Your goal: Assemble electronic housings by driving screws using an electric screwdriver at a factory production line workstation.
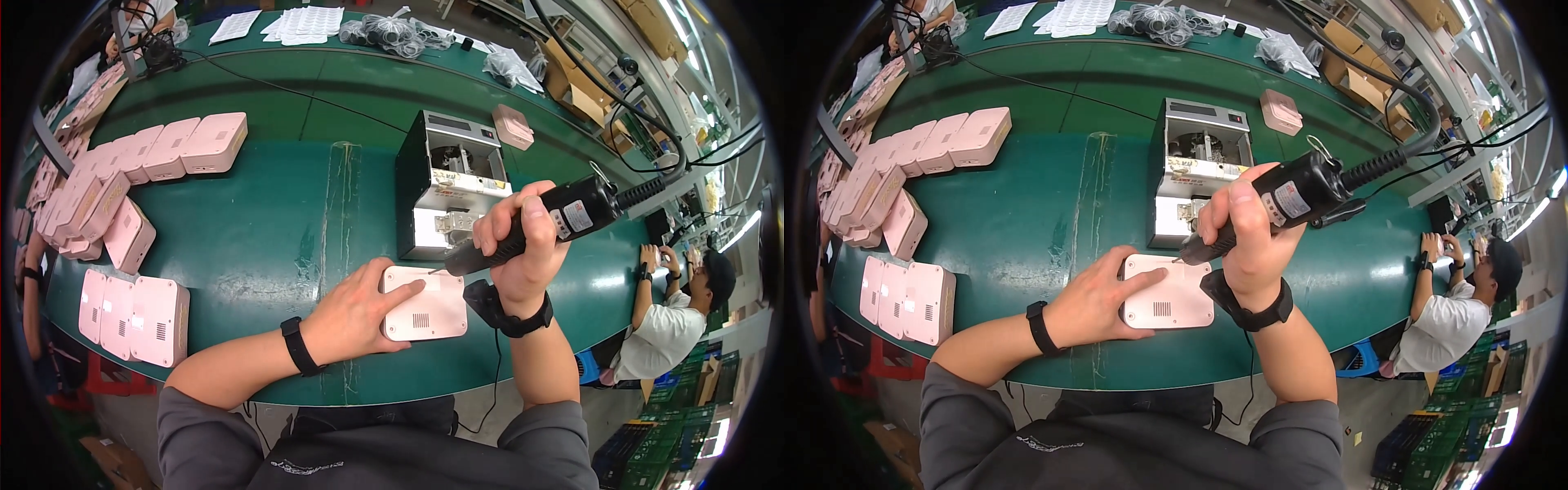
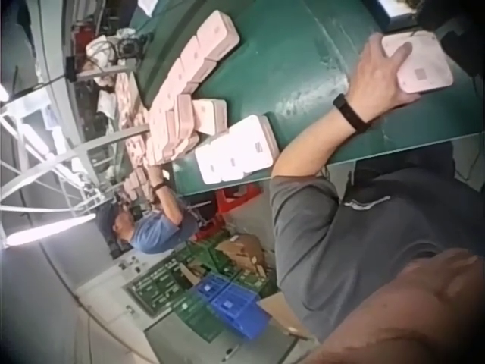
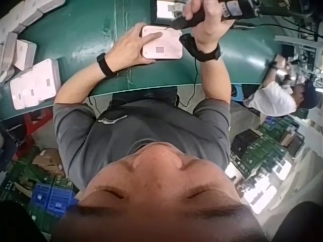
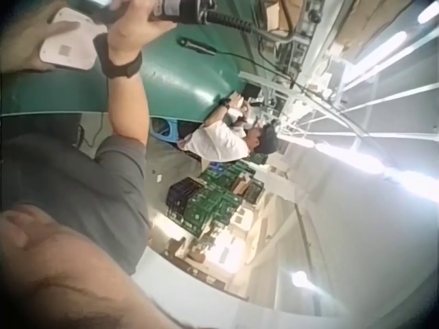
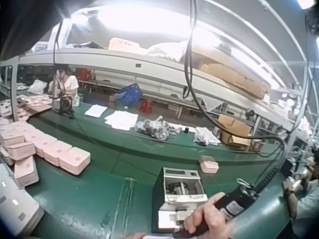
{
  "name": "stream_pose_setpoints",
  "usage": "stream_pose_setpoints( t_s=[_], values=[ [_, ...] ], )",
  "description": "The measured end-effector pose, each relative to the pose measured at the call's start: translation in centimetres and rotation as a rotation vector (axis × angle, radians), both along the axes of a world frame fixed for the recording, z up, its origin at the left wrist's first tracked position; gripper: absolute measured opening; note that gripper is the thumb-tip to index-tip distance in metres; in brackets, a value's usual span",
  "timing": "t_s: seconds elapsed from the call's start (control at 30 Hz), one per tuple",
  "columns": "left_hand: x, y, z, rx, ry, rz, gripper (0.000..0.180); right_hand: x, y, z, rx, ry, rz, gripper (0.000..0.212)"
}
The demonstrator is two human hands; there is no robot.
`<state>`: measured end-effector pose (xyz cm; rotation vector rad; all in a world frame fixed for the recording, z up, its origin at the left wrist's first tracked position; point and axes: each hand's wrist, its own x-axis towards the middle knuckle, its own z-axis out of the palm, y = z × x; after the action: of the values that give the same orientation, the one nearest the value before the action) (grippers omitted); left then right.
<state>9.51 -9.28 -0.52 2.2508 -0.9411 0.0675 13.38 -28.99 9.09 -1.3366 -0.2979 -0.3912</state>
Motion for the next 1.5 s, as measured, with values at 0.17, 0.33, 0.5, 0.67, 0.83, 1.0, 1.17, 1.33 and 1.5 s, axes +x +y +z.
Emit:
stream_pose_setpoints(
  t_s=[0.17,0.33,0.5,0.67,0.83,1.0,1.17,1.33,1.5],
  values=[
    [0.0,0.0,0.1,0.013,0.004,-0.006,0.081,0.0,-0.2,-0.2,0.019,-0.018,-0.011,0.02],
    [-0.2,0.2,-0.2,0.021,-0.007,0.0,0.081,0.3,-0.6,1.1,-0.061,-0.082,-0.059,0.018],
    [-0.2,-0.2,-0.1,0.015,-0.027,-0.009,0.081,0.9,-2.8,3.2,-0.001,-0.185,-0.15,0.016],
    [-0.3,0.0,0.0,0.018,-0.029,-0.003,0.08,2.4,-2.2,2.5,-0.081,-0.143,-0.123,0.017],
    [-0.1,0.0,-0.1,0.004,-0.045,-0.007,0.078,0.2,-1.2,2.3,-0.076,-0.045,-0.023,0.019],
    [-0.2,0.1,-0.2,-0.019,-0.035,-0.001,0.078,-1.6,1.9,2.3,-0.014,-0.089,0.123,0.021],
    [-0.3,0.2,-0.3,-0.032,-0.019,-0.001,0.077,-1.6,3.4,1.6,-0.047,-0.086,0.206,0.024],
    [-0.4,0.1,-0.4,-0.041,-0.019,0.002,0.076,-1.0,4.1,0.3,-0.08,-0.056,0.259,0.025],
    [-0.4,0.2,-0.7,-0.049,-0.031,0.017,0.074,-1.1,4.4,0.2,-0.039,-0.064,0.312,0.025]
  ],
)
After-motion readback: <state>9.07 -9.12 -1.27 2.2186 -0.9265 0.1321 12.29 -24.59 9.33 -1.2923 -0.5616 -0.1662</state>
